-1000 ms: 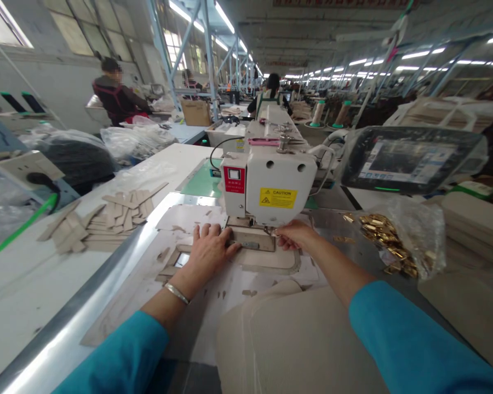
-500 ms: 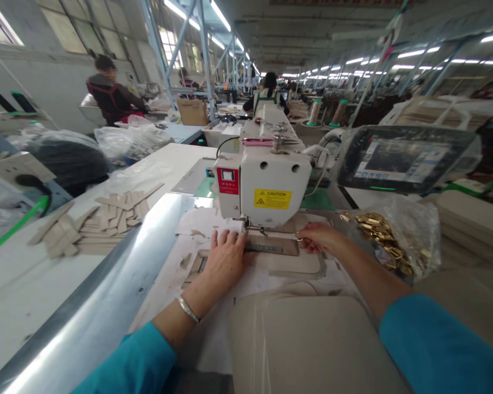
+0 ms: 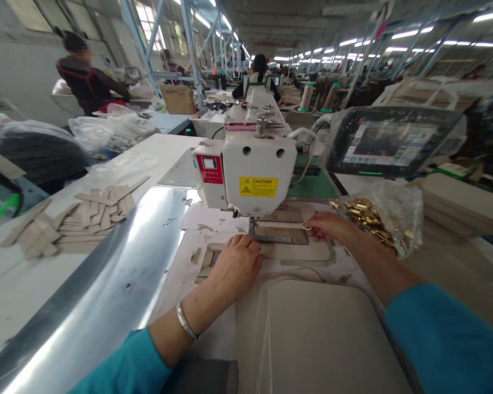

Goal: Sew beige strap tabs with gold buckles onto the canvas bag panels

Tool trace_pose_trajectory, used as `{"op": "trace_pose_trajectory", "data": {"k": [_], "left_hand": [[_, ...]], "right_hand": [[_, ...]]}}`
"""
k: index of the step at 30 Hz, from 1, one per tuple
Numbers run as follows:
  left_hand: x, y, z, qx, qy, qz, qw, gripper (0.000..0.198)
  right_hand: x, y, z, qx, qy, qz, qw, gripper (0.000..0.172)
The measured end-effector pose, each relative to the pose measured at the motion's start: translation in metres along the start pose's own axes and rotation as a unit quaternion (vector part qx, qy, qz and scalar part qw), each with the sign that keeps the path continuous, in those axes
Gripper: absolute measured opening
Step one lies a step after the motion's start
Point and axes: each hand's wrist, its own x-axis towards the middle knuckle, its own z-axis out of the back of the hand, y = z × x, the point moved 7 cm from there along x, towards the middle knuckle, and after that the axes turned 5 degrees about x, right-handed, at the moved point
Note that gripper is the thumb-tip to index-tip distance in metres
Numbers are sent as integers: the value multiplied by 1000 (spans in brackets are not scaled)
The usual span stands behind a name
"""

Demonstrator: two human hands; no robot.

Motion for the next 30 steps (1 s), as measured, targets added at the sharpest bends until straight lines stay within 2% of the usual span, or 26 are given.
{"op": "trace_pose_trajectory", "data": {"k": [4, 6, 8, 11, 16, 20, 23, 26, 29, 30], "left_hand": [[-5, -40, 1, -54, 51, -105, 992, 16], [-10, -59, 0, -61, 72, -154, 984, 24], [-13, -70, -2, -49, 71, -177, 980, 29], [-13, -79, -3, -23, 55, -183, 981, 24], [-9, -84, -4, -10, 62, -161, 985, 24], [-13, -97, 0, -20, 55, -210, 976, 8], [-20, -106, -1, -31, 58, -264, 962, 14], [-24, -110, -3, -26, 57, -296, 953, 14], [-27, -110, -2, -30, 49, -327, 943, 10], [-27, -109, -2, -35, 45, -331, 942, 9]], "right_hand": [[-6, 5, -2, -7, -22, 7, 1000, 11], [-9, 7, -4, -3, -22, 6, 1000, 11], [-13, 8, -4, 1, -19, 12, 1000, 12], [-18, 7, -4, 1, 0, 14, 1000, 12], [-29, 2, -3, 14, 30, 27, 999, 10], [-29, 2, -5, -31, -22, 53, 998, 12], [-28, 7, -4, -71, -79, 85, 991, 12], [-45, 17, 15, -165, -150, 145, 964, 3], [-97, 12, 63, -264, -248, 176, 915, 3], [-118, 1, 84, -258, -279, 153, 912, 5]]}}
